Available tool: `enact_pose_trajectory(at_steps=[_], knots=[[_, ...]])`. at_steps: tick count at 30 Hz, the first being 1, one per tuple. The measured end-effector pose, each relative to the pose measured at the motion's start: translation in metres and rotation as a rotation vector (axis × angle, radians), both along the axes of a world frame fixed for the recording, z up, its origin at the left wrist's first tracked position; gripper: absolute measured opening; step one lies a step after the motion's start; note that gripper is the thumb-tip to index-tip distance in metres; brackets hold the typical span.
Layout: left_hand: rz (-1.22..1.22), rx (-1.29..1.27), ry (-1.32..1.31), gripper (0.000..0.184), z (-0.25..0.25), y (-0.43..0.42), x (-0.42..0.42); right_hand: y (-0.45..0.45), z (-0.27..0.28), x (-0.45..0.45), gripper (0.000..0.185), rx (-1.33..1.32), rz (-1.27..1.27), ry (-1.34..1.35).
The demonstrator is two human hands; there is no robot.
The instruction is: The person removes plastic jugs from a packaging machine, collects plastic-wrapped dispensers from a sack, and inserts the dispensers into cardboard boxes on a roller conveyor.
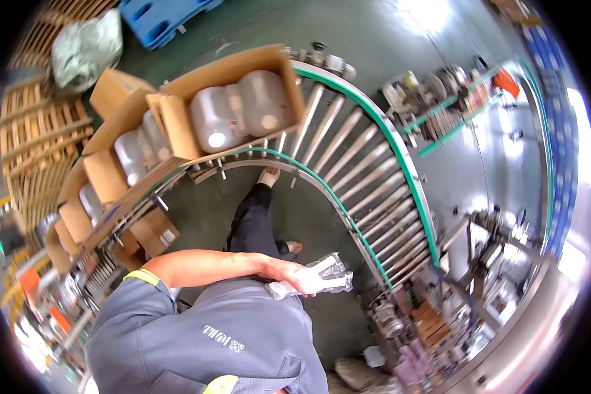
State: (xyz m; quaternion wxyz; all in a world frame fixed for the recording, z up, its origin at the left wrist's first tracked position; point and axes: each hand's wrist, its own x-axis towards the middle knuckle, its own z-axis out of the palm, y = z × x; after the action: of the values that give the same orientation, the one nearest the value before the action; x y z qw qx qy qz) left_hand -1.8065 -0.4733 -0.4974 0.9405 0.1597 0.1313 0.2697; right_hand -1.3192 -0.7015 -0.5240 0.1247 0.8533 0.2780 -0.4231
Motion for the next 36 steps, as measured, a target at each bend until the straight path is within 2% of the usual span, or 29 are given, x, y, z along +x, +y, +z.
enact_pose_trajectory(at_steps=[5,7,9,10,11,12,13,14,15,16,17,19,21,24,26,27,28,29,30,31,32,33,34,35,36], knots=[[-0.307,0.155,0.196,0.048,-0.002,-0.032,0.091,-0.119,-0.044,-0.029,0.025,0.207,-0.393,0.198],[-0.210,0.428,0.516,0.052,0.002,-0.045,0.133,-0.174,-0.065,-0.029,0.024,0.276,-0.460,0.250],[-0.247,0.421,0.771,0.061,0.030,-0.044,0.175,-0.231,-0.094,-0.018,0.023,0.362,-0.407,0.225],[-0.275,0.594,1.033,0.071,0.014,-0.052,0.202,-0.265,-0.106,-0.004,0.023,0.398,-0.388,0.177],[-0.122,0.754,1.168,0.064,-0.025,-0.064,0.224,-0.296,-0.117,0.009,0.023,0.456,-0.481,0.140],[-0.056,0.942,1.389,0.064,-0.054,-0.074,0.246,-0.321,-0.138,0.023,0.018,0.517,-0.827,0.193],[-0.123,0.801,1.421,0.055,-0.118,-0.093,0.248,-0.347,-0.157,0.039,0.015,0.610,-1.180,0.202],[-0.187,0.660,1.455,0.047,-0.179,-0.110,0.256,-0.380,-0.130,0.053,0.018,0.653,-1.416,0.136],[-0.306,0.287,1.551,0.036,-0.209,-0.129,0.245,-0.372,-0.096,0.082,0.024,0.662,-1.509,0.114],[-0.479,0.255,1.540,0.029,-0.247,-0.147,0.211,-0.394,-0.098,0.096,0.026,0.669,-1.573,0.085],[-0.521,0.190,1.218,0.028,-0.281,-0.160,0.169,-0.407,-0.091,0.111,0.023,0.669,-1.632,0.043],[-0.837,0.338,1.557,0.029,-0.232,-0.181,0.210,-0.439,-0.100,0.140,0.019,0.726,-1.745,0.011],[-0.997,0.470,1.626,0.030,-0.207,-0.197,0.276,-0.470,-0.110,0.166,0.015,0.767,-1.834,-0.027],[-1.109,0.695,1.544,0.031,-0.206,-0.213,0.426,-0.515,-0.135,0.210,0.014,0.828,-1.945,0.020],[-1.110,0.891,1.483,0.031,-0.214,-0.222,0.548,-0.540,-0.155,0.232,0.013,0.851,-2.122,0.116],[-1.089,0.986,1.461,0.032,-0.220,-0.228,0.611,-0.551,-0.147,0.235,0.013,0.831,-2.135,0.127],[-0.981,1.216,1.547,0.041,-0.258,-0.231,0.677,-0.559,-0.138,0.259,0.014,0.717,-1.982,0.045],[-0.987,1.169,1.479,0.050,-0.252,-0.231,0.760,-0.568,-0.135,0.292,0.015,0.615,-1.817,-0.039],[-0.991,1.032,1.502,0.053,-0.230,-0.244,0.846,-0.585,-0.135,0.308,0.015,0.603,-1.811,-0.028],[-0.890,1.008,1.520,0.051,-0.176,-0.268,0.936,-0.599,-0.141,0.323,0.017,0.704,-1.990,-0.091],[-0.762,1.009,1.384,0.056,-0.176,-0.280,1.008,-0.607,-0.148,0.350,0.020,0.825,-2.164,-0.154],[-0.742,1.061,1.235,0.061,-0.137,-0.299,1.083,-0.619,-0.150,0.373,0.020,0.830,-2.160,-0.126],[-0.746,1.021,1.091,0.061,-0.110,-0.318,1.154,-0.636,-0.151,0.396,0.020,0.871,-2.270,-0.117],[-0.702,1.142,1.026,0.060,-0.077,-0.341,1.218,-0.646,-0.153,0.428,0.020,0.917,-2.374,-0.107],[-0.708,1.148,0.918,0.061,-0.045,-0.365,1.276,-0.650,-0.144,0.459,0.023,0.871,-2.407,-0.151]])
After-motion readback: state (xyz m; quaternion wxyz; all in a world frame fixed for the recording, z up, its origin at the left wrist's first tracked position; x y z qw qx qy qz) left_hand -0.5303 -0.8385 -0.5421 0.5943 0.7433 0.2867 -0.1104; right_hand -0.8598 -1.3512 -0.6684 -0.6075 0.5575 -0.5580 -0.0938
